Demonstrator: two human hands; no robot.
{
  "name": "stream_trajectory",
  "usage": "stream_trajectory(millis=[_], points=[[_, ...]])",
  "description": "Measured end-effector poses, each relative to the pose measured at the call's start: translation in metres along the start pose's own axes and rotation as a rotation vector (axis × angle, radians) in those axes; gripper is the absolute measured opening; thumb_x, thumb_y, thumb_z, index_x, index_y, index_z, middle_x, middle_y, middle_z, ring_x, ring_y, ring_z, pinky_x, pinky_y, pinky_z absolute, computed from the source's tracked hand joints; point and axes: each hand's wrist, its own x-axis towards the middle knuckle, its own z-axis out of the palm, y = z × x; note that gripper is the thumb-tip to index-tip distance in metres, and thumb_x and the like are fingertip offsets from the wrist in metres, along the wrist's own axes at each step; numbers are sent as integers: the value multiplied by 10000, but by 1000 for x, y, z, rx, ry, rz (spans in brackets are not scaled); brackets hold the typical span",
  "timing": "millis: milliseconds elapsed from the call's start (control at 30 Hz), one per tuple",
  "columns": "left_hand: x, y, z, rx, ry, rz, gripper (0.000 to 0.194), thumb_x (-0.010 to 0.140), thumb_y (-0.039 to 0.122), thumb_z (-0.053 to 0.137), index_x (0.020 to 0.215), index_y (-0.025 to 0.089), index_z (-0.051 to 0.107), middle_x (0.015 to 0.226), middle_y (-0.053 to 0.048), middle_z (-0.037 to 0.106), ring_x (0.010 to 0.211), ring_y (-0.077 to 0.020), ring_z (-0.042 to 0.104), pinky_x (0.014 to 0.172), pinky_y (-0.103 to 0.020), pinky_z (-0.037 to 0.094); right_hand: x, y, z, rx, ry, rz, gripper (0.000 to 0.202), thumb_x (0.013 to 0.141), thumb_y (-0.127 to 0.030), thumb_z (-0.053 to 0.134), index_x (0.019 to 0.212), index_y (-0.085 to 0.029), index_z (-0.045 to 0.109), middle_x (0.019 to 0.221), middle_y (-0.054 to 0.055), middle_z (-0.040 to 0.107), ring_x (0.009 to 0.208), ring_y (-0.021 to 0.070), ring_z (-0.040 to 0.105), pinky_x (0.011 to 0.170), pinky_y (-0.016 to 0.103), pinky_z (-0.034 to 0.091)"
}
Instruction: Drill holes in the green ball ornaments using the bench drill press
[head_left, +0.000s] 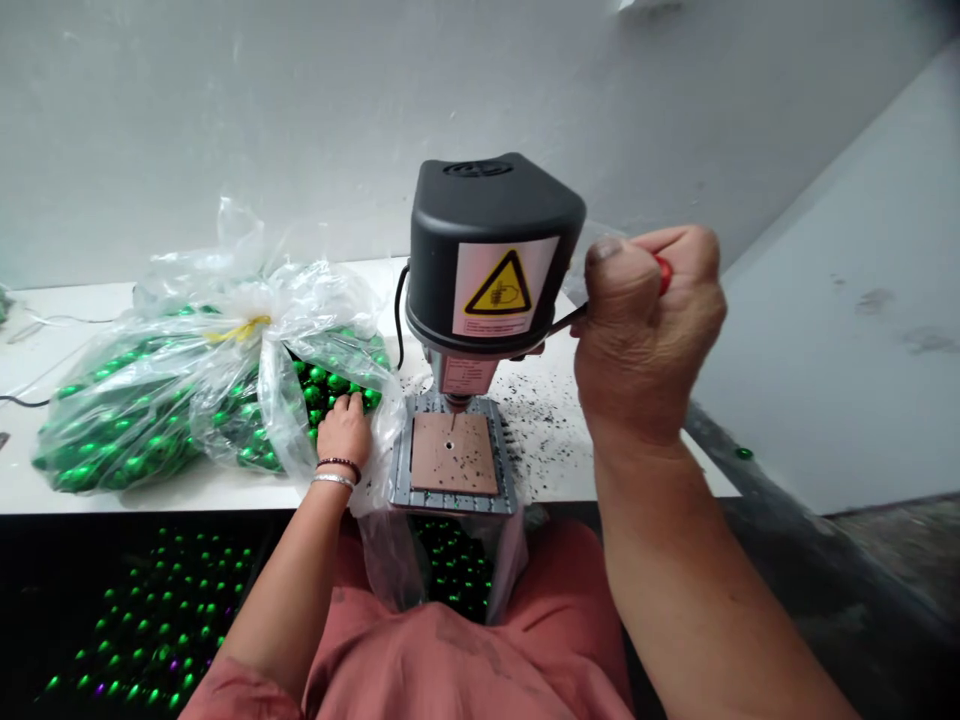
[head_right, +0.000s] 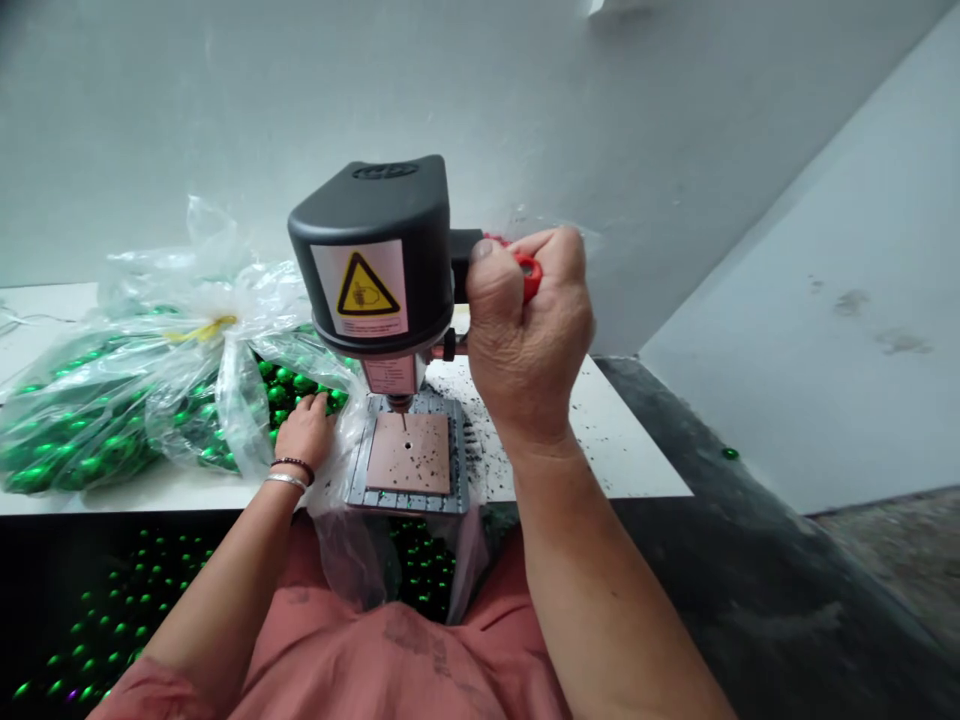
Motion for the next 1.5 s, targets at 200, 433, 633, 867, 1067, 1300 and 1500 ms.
stream_trajectory(millis=[200,433,633,867,1067,1300,1500], points=[[-5,3,-17,-422,50,-26,406,808,278,486,1185,135,529,1116,-174,582,1021,-283,567,811,-375,463,0,2,0,56,1,-21,233,813,-384,455,733,-169,418,617,-54,431,616,62,497,608,231,426],[-44,24,-46,-1738,-481,-199,468,673,274,661,1115,171,549,793,-27,605,656,-136,611,520,-208,431,-2,1,0,85,4,-20,233,817,-387,458,731,-177,407,607,-61,405,604,47,471,611,223,425],[-55,40,-34,-1696,-579,-196,475,649,254,708,1089,152,561,772,-16,614,630,-106,593,507,-193,426,-3,-2,-3,77,3,-43,239,820,-387,456,711,-182,400,599,-67,387,519,19,377,528,178,361],[-47,53,-24,-1167,-418,3,386,651,270,680,996,143,563,920,-69,671,826,-173,634,674,-265,483,-4,-4,-6,64,-20,-28,229,827,-378,448,718,-192,370,616,-63,354,517,12,373,536,165,365],[-42,65,-22,-862,-327,64,526,627,306,685,1113,135,576,1116,-112,643,906,-200,621,797,-331,482,-2,-3,-6,96,-6,-66,223,812,-362,464,703,-191,371,612,-54,348,531,24,347,520,154,363],[-44,76,-25,-536,-303,119,476,656,370,661,1095,189,639,733,-7,660,659,-160,591,614,-270,463,5,-1,-5,69,-34,-62,262,807,-377,485,676,-200,343,596,-44,308,519,37,311,503,165,353],[-43,80,-25,-497,-282,308,434,652,284,681,1077,203,648,983,-25,681,913,-185,608,858,-309,463,7,0,-7,70,-57,-58,262,805,-380,492,671,-211,341,596,-39,323,521,49,326,501,181,369]])
